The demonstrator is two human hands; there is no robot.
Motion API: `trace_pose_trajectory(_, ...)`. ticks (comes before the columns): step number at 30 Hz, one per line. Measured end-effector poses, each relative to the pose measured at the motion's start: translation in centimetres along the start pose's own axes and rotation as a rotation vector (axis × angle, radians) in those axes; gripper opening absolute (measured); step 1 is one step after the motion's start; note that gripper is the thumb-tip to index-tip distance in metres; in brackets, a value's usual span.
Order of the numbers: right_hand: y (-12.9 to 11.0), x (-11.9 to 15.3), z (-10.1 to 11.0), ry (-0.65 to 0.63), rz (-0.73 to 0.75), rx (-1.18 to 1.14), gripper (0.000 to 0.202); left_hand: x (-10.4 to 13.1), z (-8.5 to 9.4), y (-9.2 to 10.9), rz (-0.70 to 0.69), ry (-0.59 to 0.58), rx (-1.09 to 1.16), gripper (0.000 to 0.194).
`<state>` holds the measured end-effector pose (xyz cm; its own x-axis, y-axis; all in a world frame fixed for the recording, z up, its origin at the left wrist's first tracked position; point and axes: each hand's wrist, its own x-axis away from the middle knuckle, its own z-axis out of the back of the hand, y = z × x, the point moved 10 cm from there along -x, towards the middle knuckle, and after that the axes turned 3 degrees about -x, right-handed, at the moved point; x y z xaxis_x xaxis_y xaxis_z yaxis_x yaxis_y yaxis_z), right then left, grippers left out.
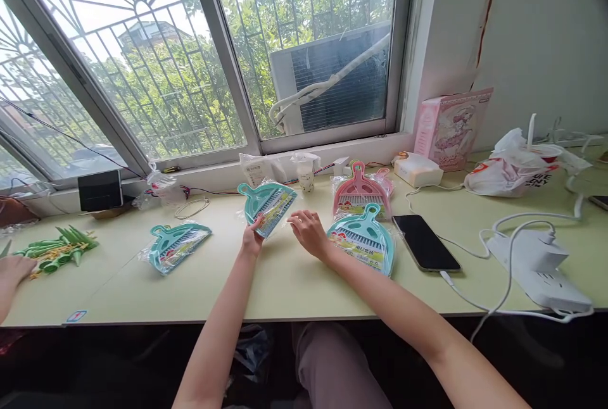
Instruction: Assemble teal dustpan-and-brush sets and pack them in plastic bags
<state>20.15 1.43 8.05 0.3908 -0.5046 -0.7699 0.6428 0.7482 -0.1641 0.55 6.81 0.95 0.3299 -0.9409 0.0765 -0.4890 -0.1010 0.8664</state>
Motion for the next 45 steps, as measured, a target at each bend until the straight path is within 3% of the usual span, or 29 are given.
trace_pose_trajectory(4, -1.3, 0.0, 0.8, 0.037, 0.113, 0.041, 0.02, 0.3, -0.7, -0.4, 0.01, -0.04, -0.058, 0.027)
trace_pose_trajectory(6, -2.1, 0.0, 0.5, 0.004, 0.187, 0.052, 0.021, 0.2, -0.9, -0.5, 0.005, -0.058, -0.067, 0.026)
trace_pose_trajectory(8, -1.9, 0.0, -0.6, -0.07, 0.168, 0.044, 0.024, 0.2, -1.0, -0.5, -0.001, -0.072, -0.065, 0.027)
trace_pose_trajectory(12, 1.2, -0.1, -2.4, -0.138, -0.107, -0.119, 0.025, 0.0, -0.9, -0.5, -0.005, -0.087, -0.045, 0.033)
trace_pose_trajectory(17, 5.2, 0.4, -3.8, -0.032, -0.444, -0.706, 0.018, 0.3, -1.4, -0.6, 0.016, -0.127, -0.041, 0.03)
trace_pose_trajectory(21, 6.9, 1.1, -4.6, 0.075, -0.648, -1.051, 0.031, 0.7, -2.0, -0.9, 0.053, -0.186, -0.095, 0.03)
trace_pose_trajectory(25, 8.1, 1.9, -4.6, 0.201, -0.79, -1.208, 0.043, 1.1, -2.7, -1.2, 0.063, -0.247, -0.15, 0.037)
trace_pose_trajectory(30, 9.4, 2.3, -4.3, 0.243, -0.891, -1.252, 0.034, 1.7, -3.4, -1.5, 0.099, -0.273, -0.141, 0.042)
trace_pose_trajectory(39, 9.2, 3.0, -5.0, 0.306, -1.009, -1.407, 0.02, 0.8, -2.6, -2.4, 0.147, -0.204, -0.167, 0.051)
trace_pose_trajectory(45, 8.6, 3.1, -5.3, 0.267, -1.029, -1.421, 0.023, -0.7, 0.4, -1.9, 0.107, 0.02, -0.181, 0.037)
